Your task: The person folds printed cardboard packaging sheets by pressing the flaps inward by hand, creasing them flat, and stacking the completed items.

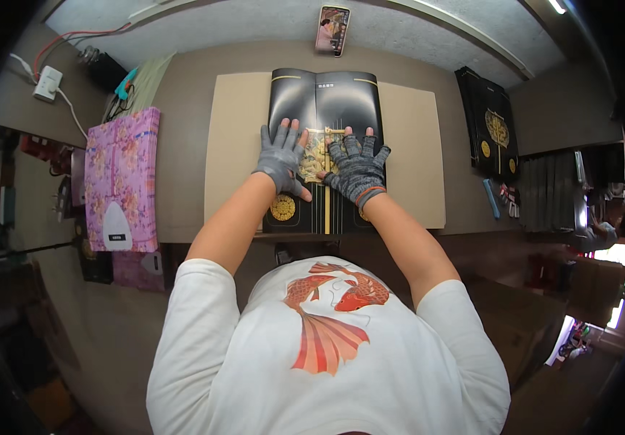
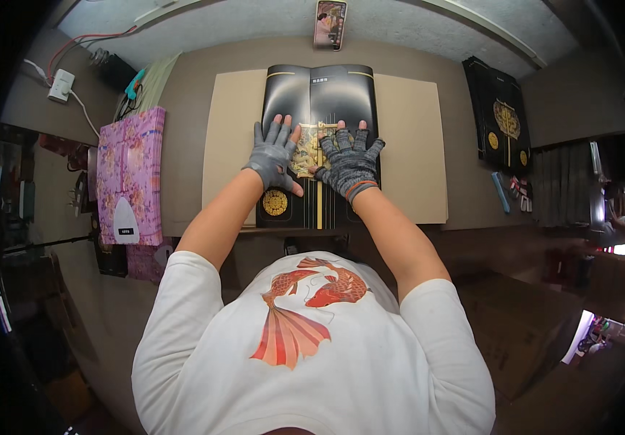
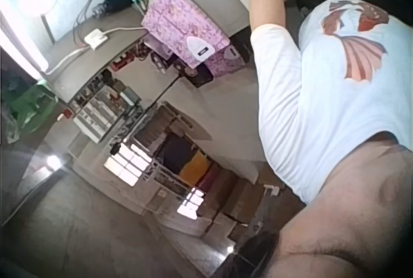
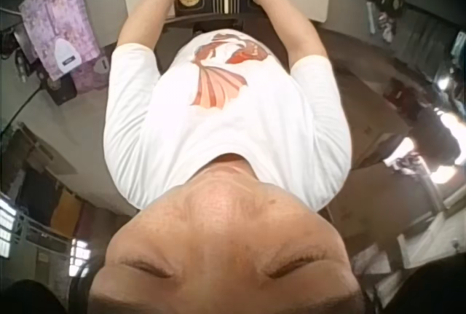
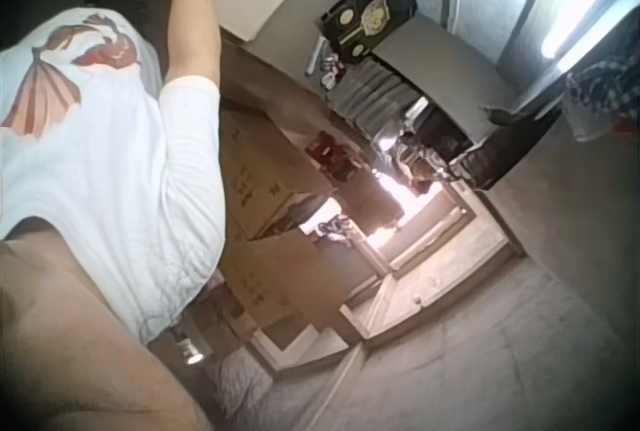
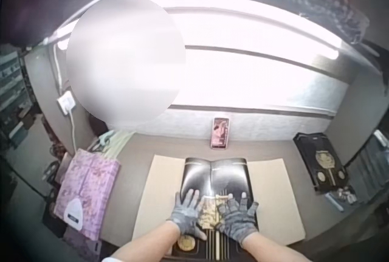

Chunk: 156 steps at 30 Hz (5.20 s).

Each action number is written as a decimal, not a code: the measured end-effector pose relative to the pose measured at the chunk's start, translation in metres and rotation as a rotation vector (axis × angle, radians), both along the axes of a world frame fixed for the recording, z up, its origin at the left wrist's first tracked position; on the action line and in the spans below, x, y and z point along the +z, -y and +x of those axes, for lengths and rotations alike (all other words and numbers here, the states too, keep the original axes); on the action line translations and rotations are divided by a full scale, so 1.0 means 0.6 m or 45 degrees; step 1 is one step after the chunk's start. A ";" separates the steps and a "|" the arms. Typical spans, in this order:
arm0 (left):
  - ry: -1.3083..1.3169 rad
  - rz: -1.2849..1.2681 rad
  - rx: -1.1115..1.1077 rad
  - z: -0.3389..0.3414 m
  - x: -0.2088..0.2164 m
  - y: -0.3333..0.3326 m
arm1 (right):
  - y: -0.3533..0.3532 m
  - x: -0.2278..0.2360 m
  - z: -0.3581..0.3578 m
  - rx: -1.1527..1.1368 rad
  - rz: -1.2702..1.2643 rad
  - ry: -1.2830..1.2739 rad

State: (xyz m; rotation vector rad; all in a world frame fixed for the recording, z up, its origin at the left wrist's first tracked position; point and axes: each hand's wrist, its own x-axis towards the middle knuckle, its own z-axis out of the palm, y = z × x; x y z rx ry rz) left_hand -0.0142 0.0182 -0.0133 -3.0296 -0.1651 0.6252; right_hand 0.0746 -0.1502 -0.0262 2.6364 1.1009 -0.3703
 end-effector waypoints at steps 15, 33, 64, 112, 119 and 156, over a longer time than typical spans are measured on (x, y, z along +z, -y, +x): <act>-0.023 -0.036 -0.012 0.001 -0.008 -0.004 | -0.004 0.012 0.003 -0.010 -0.017 -0.053; -0.153 0.172 -0.057 0.033 0.038 0.033 | -0.008 0.039 0.021 0.027 0.013 -0.077; -0.131 0.211 -0.069 0.092 0.008 0.087 | 0.015 -0.043 0.068 0.244 0.113 -0.042; 0.356 -0.286 -0.417 0.016 -0.072 -0.061 | -0.002 -0.128 -0.038 0.140 0.870 0.231; 0.622 -0.314 -0.453 0.128 -0.078 -0.152 | -0.002 -0.110 -0.039 0.115 0.848 0.182; 0.783 -0.786 -0.323 -0.327 -0.112 0.086 | -0.008 -0.131 -0.036 0.072 0.891 0.346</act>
